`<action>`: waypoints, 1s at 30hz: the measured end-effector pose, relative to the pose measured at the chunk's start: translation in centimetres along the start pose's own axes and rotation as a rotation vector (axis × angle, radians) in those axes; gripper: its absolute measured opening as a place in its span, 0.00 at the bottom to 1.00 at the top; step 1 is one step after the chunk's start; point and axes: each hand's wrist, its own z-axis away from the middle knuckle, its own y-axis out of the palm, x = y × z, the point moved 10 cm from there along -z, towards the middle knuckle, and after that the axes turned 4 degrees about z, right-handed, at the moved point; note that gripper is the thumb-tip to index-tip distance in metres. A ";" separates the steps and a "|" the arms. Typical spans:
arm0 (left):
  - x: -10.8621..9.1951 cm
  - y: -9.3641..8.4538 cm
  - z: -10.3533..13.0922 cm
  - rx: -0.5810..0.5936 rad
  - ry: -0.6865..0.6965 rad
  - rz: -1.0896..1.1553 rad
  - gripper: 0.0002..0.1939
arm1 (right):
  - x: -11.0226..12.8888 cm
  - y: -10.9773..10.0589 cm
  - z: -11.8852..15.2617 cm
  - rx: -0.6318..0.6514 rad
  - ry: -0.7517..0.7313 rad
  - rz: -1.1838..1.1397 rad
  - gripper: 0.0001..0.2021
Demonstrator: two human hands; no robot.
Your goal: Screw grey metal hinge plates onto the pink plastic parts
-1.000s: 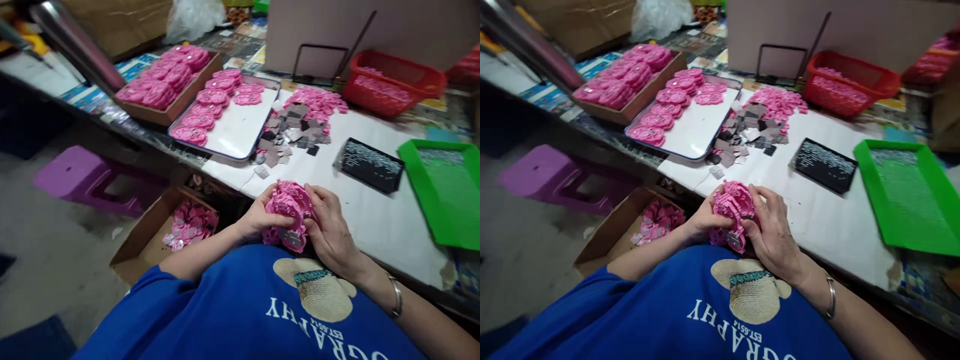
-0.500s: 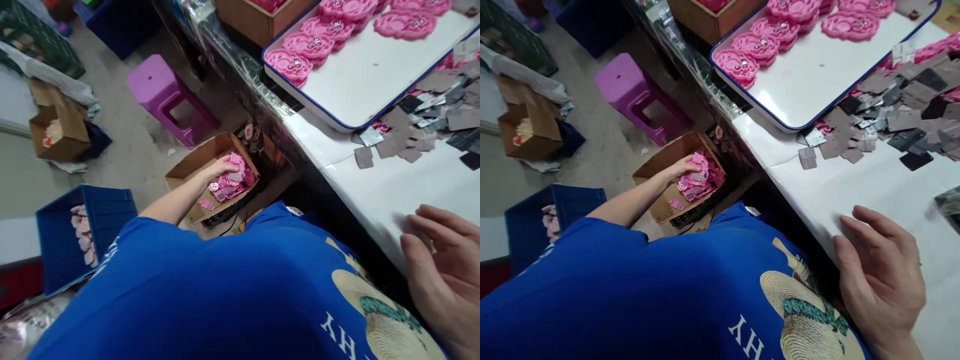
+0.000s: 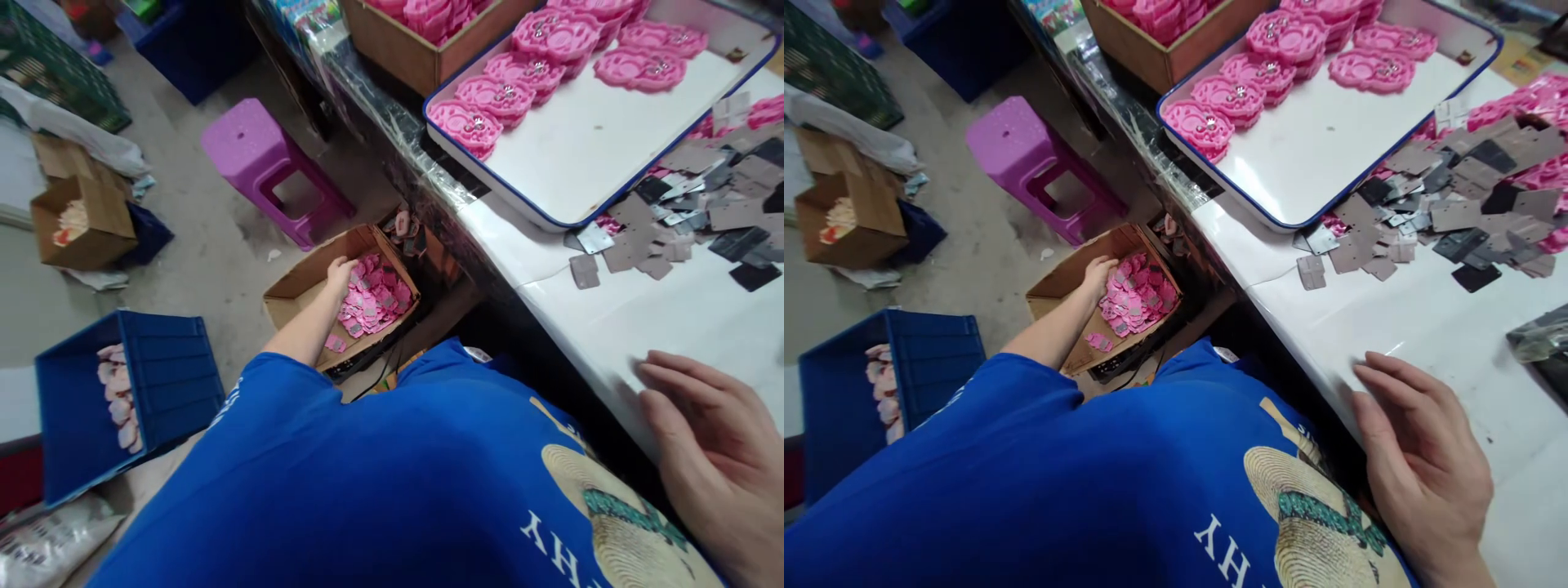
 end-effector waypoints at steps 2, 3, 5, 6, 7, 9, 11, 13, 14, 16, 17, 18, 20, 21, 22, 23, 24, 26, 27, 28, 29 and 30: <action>-2.1 -2.3 -1.0 -0.108 0.015 0.030 0.19 | -0.3 0.0 0.0 0.007 0.022 -0.024 0.09; -3.6 -3.4 -1.4 -0.155 0.044 0.050 0.16 | -0.6 0.0 0.1 0.010 0.035 -0.039 0.09; -7.7 -5.5 -1.5 -0.232 0.143 0.093 0.12 | -1.0 0.2 0.2 0.030 0.052 -0.074 0.09; -10.4 -6.5 -1.1 -0.280 0.236 0.124 0.12 | -1.2 0.3 0.2 0.044 0.053 -0.095 0.09; -14.2 -7.8 0.2 -0.353 0.436 0.170 0.11 | -1.2 0.4 0.2 0.064 0.045 -0.115 0.09; -20.0 -8.6 2.7 -0.364 0.645 0.249 0.13 | -1.0 0.6 0.0 0.111 0.015 -0.141 0.08; -25.4 -8.5 6.1 -0.315 0.837 0.306 0.13 | -0.6 0.3 -0.6 0.138 -0.025 -0.146 0.08; -30.3 -7.4 10.0 -0.226 1.008 0.321 0.13 | 0.1 -0.4 -1.4 0.149 -0.058 -0.139 0.08; -32.5 -6.3 11.8 -0.148 1.085 0.293 0.12 | 0.5 -0.8 -1.9 0.149 -0.076 -0.134 0.07; -36.6 -4.0 15.5 -0.028 1.289 0.226 0.11 | 1.3 -1.5 -3.0 0.147 -0.113 -0.127 0.07; -38.1 -2.7 16.5 0.019 1.345 0.190 0.10 | 1.8 -1.7 -3.7 0.147 -0.130 -0.123 0.07; -39.5 -1.1 17.1 0.076 1.379 0.133 0.10 | 2.1 -2.0 -4.6 0.146 -0.145 -0.119 0.08; -41.9 2.4 16.9 0.187 1.413 0.012 0.11 | 2.7 -2.2 -6.9 0.142 -0.168 -0.097 0.09; -42.9 4.1 16.2 0.219 1.411 -0.043 0.11 | 2.9 -2.3 -8.3 0.137 -0.177 -0.078 0.09; -43.8 5.8 15.4 0.255 1.404 -0.108 0.11 | 2.9 -2.4 -10.0 0.126 -0.183 -0.055 0.09; -44.7 7.3 14.3 0.264 1.396 -0.168 0.11 | 2.9 -2.4 -11.9 0.124 -0.186 -0.022 0.10; -45.6 8.6 13.1 0.251 1.388 -0.229 0.11 | 2.6 -2.4 -13.9 0.109 -0.172 0.016 0.10; -47.2 10.7 10.7 0.229 1.361 -0.340 0.15 | 1.4 -2.1 -18.3 0.099 -0.100 0.080 0.09; -47.8 11.5 9.4 0.231 1.341 -0.383 0.17 | 0.6 -1.8 -20.6 0.104 -0.059 0.129 0.09; -48.4 12.1 8.3 0.235 1.324 -0.416 0.19 | -0.1 -1.2 -22.7 0.121 -0.030 0.177 0.09; -48.9 12.5 7.4 0.242 1.311 -0.440 0.20 | -0.6 -0.7 -24.8 0.131 -0.018 0.199 0.10; -49.3 12.8 6.5 0.253 1.303 -0.460 0.21 | -1.1 0.0 -26.7 0.144 -0.013 0.224 0.11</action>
